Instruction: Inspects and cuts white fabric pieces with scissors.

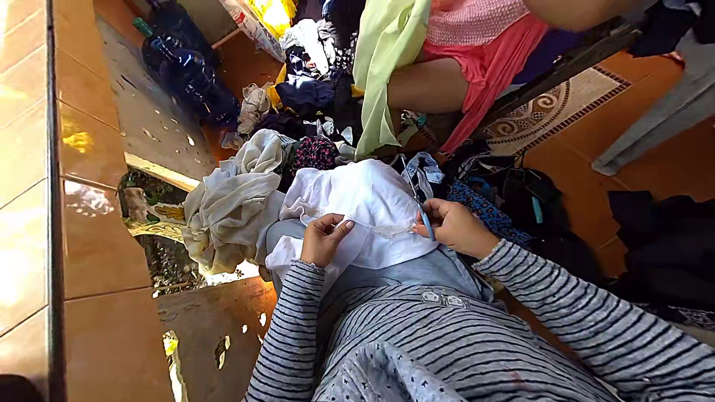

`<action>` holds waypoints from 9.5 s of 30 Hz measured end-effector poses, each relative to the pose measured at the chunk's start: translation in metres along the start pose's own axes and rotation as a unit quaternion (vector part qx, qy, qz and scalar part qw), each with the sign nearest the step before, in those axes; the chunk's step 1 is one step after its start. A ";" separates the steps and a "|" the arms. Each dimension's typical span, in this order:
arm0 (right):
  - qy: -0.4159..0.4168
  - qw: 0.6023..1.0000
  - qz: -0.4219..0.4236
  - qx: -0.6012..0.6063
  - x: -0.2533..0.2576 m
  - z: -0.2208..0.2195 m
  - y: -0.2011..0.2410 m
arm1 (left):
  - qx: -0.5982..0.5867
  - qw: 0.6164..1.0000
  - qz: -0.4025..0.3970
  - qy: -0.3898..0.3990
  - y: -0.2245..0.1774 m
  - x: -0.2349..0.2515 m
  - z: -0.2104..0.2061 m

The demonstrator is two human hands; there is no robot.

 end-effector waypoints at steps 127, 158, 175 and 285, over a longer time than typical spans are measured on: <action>0.372 0.871 0.225 0.231 -0.031 -0.098 0.074 | -0.053 0.991 -0.110 0.056 -0.123 -0.062 0.035; 0.185 0.877 0.290 0.337 -0.081 0.011 0.023 | -0.055 0.942 -0.003 0.332 -0.141 0.017 -0.144; -0.078 0.916 0.292 0.265 -0.055 0.055 0.068 | -0.054 0.965 -0.090 0.240 -0.124 0.018 -0.126; 0.287 0.927 -0.225 0.083 -0.048 -0.030 0.005 | -0.275 0.907 0.318 0.002 0.015 -0.048 -0.096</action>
Point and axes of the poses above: each hand's wrist, its own x-axis towards the middle knuckle, its own z-axis out of the back of the hand, y = z × x, the point moved 6 cm from there along x, towards the middle knuckle
